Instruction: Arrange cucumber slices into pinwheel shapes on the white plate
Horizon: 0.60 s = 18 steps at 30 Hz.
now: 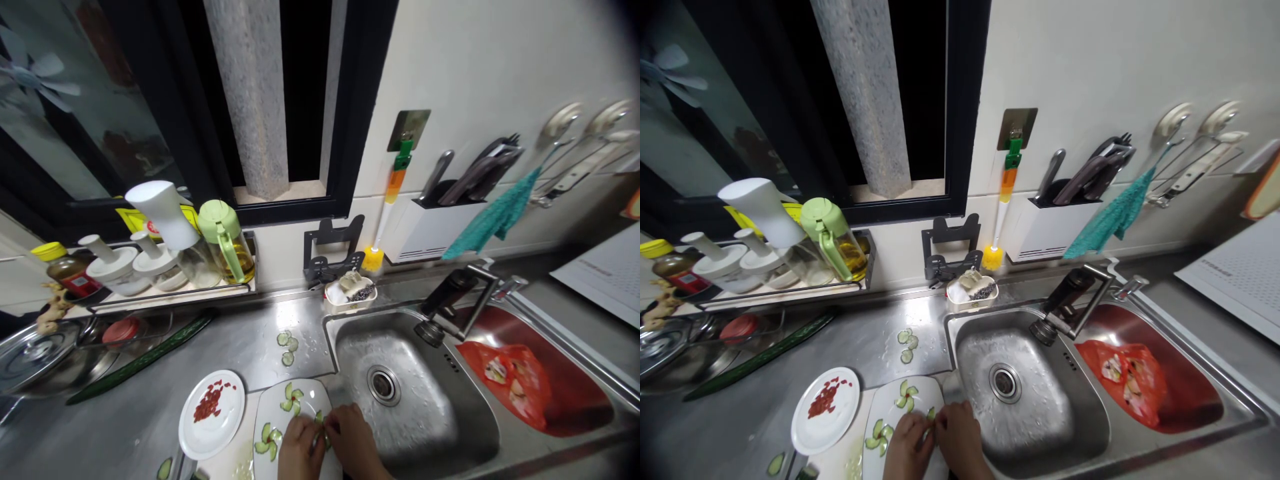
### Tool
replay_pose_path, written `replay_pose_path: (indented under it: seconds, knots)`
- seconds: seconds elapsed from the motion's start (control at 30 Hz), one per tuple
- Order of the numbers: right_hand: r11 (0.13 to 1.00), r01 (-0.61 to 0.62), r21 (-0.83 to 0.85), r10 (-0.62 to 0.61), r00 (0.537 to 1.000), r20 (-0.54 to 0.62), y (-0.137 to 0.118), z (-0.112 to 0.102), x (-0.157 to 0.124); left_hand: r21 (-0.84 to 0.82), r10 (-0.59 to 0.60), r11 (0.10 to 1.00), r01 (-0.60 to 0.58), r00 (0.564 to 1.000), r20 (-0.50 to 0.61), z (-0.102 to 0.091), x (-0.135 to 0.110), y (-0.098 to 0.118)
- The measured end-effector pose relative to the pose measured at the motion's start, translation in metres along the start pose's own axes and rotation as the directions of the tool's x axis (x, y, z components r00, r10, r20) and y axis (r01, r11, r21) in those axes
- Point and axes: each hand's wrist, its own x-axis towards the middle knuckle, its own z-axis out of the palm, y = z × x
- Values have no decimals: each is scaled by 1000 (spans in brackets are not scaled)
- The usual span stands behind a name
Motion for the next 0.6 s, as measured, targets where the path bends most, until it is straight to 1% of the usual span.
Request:
replay_pose_path:
  seconds: [0.1, 0.4, 0.6]
  knots:
    - [1000, 8, 12, -8, 1000, 5, 0, -2, -1, -12, -3, 1000, 3, 1000, 7, 0, -1, 0]
    - [999, 26, 46, -24, 999, -34, 2, 1, 0, -8, -4, 1000, 4, 1000, -11, 0, -2, 0]
    - [997, 36, 67, -35, 999, -13, 1, 2, 0, -2, -10, 1000, 10, 1000, -13, 4, -5, -3]
